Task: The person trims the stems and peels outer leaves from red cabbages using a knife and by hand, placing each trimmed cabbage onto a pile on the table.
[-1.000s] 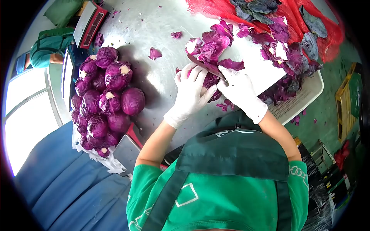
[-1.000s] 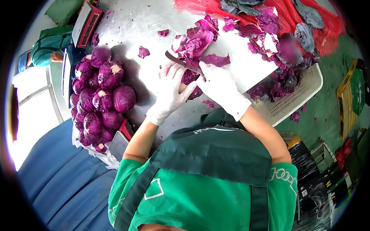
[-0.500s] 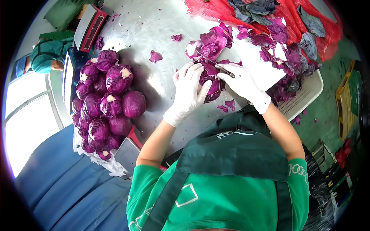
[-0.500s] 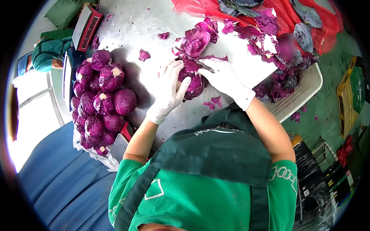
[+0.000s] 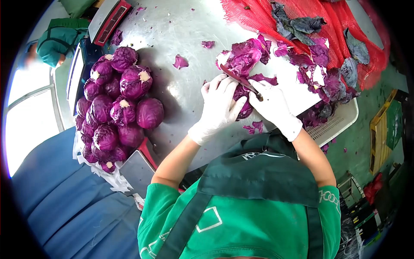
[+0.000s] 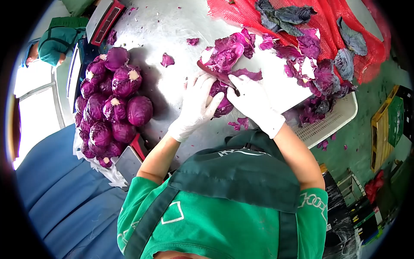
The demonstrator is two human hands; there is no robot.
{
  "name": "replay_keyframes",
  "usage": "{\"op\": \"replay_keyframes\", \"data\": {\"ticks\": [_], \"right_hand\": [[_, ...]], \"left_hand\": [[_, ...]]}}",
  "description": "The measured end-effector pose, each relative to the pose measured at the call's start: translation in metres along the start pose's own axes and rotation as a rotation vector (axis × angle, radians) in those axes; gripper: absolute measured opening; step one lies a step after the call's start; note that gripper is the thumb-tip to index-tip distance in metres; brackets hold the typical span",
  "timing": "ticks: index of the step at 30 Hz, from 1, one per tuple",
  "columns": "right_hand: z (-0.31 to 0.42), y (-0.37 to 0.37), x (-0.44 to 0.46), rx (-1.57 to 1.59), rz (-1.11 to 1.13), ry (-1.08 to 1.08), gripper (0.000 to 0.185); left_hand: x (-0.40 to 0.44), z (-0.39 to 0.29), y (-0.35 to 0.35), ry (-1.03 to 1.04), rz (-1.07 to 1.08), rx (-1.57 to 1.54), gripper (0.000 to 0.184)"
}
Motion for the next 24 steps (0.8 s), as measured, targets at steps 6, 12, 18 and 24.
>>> {"op": "replay_keyframes", "data": {"ticks": [6,12,18,24], "right_hand": [[-0.015,-0.003,0.004,-0.117,-0.042,-0.025,0.023],[-0.049,-0.018,0.020,-0.132,-0.127,0.037,0.019],[-0.054,-0.008,0.032,0.132,-0.240,0.174,0.035],[0.000,0.008,-0.005,0.209,0.093,0.280,0.058]], "left_hand": [[0.001,-0.012,0.006,0.019,-0.036,0.015,0.048],[-0.022,-0.013,0.004,0.026,-0.046,-0.029,0.055],[-0.033,0.002,0.000,-0.095,-0.086,-0.100,0.061],[-0.040,0.025,0.001,-0.259,-0.013,-0.123,0.073]]}}
Point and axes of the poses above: each hand's wrist, its own x-axis towards the middle knuckle, its own y-axis out of the palm, z = x × y, the point moved 6 cm from there along x, towards the middle knuckle, and after that the axes turned 10 degrees about x, right-handed, at the moved point
